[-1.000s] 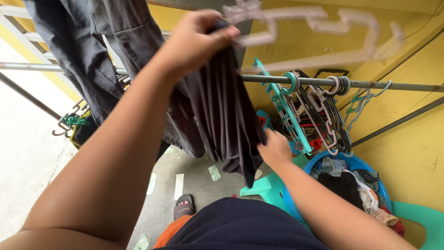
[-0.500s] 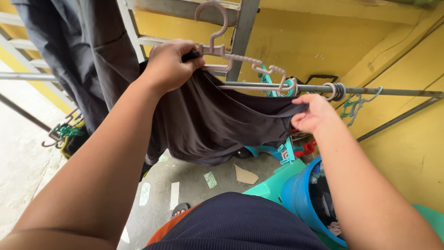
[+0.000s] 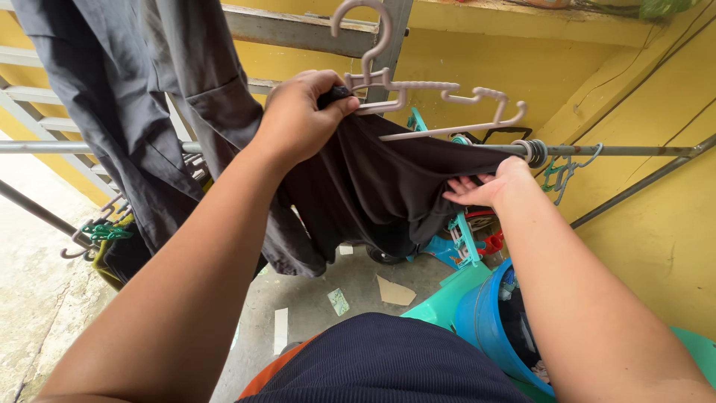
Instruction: The person hangs wet clothes on a metal drying rack using plastic hangers and clips. They retrieve items from a blue bucket, place them on hangers, and secure them to the rack with clips.
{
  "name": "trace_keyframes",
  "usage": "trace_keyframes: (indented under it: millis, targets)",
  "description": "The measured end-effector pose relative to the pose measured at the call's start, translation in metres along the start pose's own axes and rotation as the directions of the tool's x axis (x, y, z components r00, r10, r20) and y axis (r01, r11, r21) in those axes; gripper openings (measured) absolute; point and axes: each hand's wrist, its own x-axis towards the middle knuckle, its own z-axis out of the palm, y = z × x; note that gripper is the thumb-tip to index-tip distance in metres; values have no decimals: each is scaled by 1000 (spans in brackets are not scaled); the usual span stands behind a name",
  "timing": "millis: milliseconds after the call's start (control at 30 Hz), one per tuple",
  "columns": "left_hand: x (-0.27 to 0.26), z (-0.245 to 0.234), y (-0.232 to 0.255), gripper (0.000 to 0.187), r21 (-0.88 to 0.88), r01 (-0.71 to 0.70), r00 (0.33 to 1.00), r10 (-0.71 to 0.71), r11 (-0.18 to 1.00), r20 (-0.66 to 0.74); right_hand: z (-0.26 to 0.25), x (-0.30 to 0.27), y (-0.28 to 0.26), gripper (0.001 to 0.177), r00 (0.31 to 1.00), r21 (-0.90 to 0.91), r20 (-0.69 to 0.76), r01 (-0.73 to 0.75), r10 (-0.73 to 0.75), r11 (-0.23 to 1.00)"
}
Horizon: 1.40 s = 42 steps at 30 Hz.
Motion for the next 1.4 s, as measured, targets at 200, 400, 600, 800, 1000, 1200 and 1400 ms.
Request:
trace_keyframes:
  millis: [200, 400, 600, 800, 1000, 1200, 1400]
  targets:
    - [-2, -4, 6, 26, 76, -7, 1000, 6, 997, 10, 4, 19, -5, 50, 982, -55, 187, 45, -34, 997]
    - [-11, -5, -4, 30, 319, 0, 999, -12, 948, 37, 12, 0, -35, 16, 763, -702, 357, 600, -539, 385]
    - [-14, -3, 2, 31, 375, -22, 994, -18, 927, 103, 30, -59, -24, 21, 384, -662, 595, 733, -706, -159]
    - [-15, 16, 9, 41, 205, 104, 985, -129, 973, 114, 27, -104, -21, 57, 400, -365, 905, 905, -144, 219]
    - [-17, 14, -1, 45, 115, 300, 930, -318, 947, 186, -15, -88, -6, 76, 264, -268, 963, 961, -58, -68]
    - [-19, 24, -5, 44, 16, 214, 964, -214, 977, 156, -26, -77, 0, 29, 374, -448, 890, 818, -259, -361]
    - [-8, 21, -33, 39, 174, -152, 985, 134, 973, 110, -36, -53, 1, 24, -9, -265, 890, 803, -455, -534]
